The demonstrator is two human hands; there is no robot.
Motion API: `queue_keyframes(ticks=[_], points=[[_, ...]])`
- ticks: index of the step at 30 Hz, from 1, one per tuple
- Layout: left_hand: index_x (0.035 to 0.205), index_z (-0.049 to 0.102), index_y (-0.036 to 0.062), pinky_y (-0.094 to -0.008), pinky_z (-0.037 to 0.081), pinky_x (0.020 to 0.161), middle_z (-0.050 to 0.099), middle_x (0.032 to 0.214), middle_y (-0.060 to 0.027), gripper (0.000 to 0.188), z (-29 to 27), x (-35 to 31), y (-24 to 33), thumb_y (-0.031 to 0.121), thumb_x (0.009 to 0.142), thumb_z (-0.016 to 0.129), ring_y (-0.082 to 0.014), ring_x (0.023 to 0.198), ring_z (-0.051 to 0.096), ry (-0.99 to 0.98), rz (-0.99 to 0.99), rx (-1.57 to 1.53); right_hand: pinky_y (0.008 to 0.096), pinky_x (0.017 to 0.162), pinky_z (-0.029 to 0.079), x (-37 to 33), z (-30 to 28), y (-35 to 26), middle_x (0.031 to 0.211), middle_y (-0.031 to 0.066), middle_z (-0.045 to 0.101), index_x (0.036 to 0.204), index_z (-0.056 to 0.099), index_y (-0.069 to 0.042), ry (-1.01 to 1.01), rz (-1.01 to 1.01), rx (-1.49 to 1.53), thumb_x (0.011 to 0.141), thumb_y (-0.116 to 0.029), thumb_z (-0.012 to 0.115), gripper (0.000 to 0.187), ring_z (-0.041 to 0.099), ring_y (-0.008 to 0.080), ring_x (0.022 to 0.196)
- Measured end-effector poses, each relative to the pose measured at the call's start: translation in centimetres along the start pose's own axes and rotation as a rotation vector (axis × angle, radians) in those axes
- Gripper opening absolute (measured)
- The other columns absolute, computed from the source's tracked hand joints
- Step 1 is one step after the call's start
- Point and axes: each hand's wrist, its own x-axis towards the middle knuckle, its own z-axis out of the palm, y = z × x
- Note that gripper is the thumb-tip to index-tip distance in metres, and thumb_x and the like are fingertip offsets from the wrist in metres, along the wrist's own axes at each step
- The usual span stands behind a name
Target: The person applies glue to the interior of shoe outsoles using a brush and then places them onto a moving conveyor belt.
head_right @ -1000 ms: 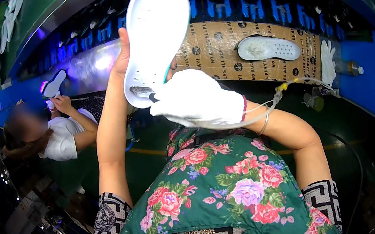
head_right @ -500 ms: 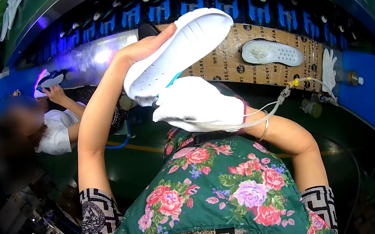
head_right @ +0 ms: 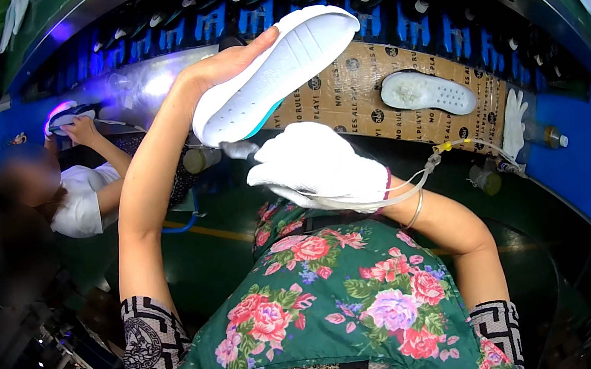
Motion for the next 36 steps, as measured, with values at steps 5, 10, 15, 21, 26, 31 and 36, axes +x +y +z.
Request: queue_keyframes(ticks=[5, 10, 15, 21, 26, 31, 36], points=[[0.144, 0.05, 0.008, -0.0459, 0.044, 0.104, 0.051, 0.143, -0.0193, 0.096, 1.1, 0.9, -2.6, 0.083, 0.087, 0.03, -0.0306, 0.128, 0.051, 0.051, 0.144, -0.511, 0.0274, 0.07, 0.053, 0.4, -1.5, 0.3, 0.088, 0.008, 0.072, 0.095, 0.074, -0.003, 0.331, 0.509, 0.516, 0.079, -0.005, 0.079, 0.016, 0.068, 0.0148, 0.08], [0.15, 0.038, 0.0102, -0.0457, 0.05, 0.098, 0.057, 0.136, -0.0143, 0.081, 4.1, 0.9, -3.3, 0.071, 0.096, 0.032, -0.0278, 0.123, 0.056, -0.104, 0.249, -1.382, 0.0269, 0.067, 0.051, 0.3, -4.7, 1.8, 0.085, 0.0064, 0.07, 0.092, 0.075, -0.003, 0.555, 0.477, 0.229, 0.08, -0.005, 0.078, 0.012, 0.065, 0.0134, 0.075], [0.145, 0.039, 0.0031, -0.0458, 0.048, 0.104, 0.051, 0.14, -0.0156, 0.055, 9.5, 1.9, -5.2, 0.041, 0.105, 0.039, -0.0293, 0.125, 0.055, -0.025, 0.472, -1.443, 0.0288, 0.068, 0.053, 0.8, -6.1, 4.6, 0.083, 0.0061, 0.072, 0.093, 0.077, -0.006, 0.484, 0.437, 0.239, 0.079, -0.01, 0.078, 0.015, 0.067, 0.0155, 0.075], [0.144, 0.039, 0.0035, -0.0574, 0.054, 0.092, 0.05, 0.14, -0.0194, 0.057, 9.6, -2.0, -3.8, 0.041, 0.101, 0.047, -0.0412, 0.116, 0.059, -0.027, 0.346, -1.303, 0.0311, 0.075, 0.054, 0.7, -7.0, 3.8, 0.087, 0.0068, 0.073, 0.096, 0.076, -0.009, 0.325, 0.444, 0.207, 0.082, -0.016, 0.076, 0.016, 0.069, 0.0199, 0.08], [0.15, 0.036, 0.0102, -0.0493, 0.037, 0.112, 0.047, 0.148, -0.0138, 0.075, 9.6, -4.0, -4.3, 0.063, 0.097, 0.04, -0.0344, 0.132, 0.048, -0.331, 0.761, -1.838, 0.034, 0.077, 0.055, 1.3, -5.6, 1.5, 0.089, 0.0061, 0.073, 0.095, 0.076, -0.01, 0.406, 0.308, 0.224, 0.08, -0.012, 0.077, 0.016, 0.071, 0.0238, 0.085], [0.152, 0.029, 0.0058, -0.0513, 0.04, 0.11, 0.046, 0.144, -0.0247, 0.086, 12.3, -4.8, -6.8, 0.048, 0.086, 0.064, -0.0391, 0.132, 0.046, -0.323, 0.843, -1.955, 0.0326, 0.069, 0.055, 2.1, -5.5, 0.1, 0.087, 0.0091, 0.072, 0.092, 0.076, -0.01, 0.425, 0.24, 0.164, 0.075, -0.006, 0.078, 0.018, 0.07, 0.0238, 0.077], [0.155, 0.025, 0.0135, -0.057, 0.038, 0.11, 0.037, 0.149, -0.0264, 0.092, 14.6, -3.9, -2.9, 0.062, 0.084, 0.061, -0.0422, 0.134, 0.042, -0.148, 0.868, -1.927, 0.0323, 0.067, 0.055, 2.4, -5.5, -0.3, 0.083, 0.0066, 0.072, 0.092, 0.077, -0.015, 0.438, 0.249, 0.053, 0.073, -0.005, 0.077, 0.021, 0.07, 0.0236, 0.075]])
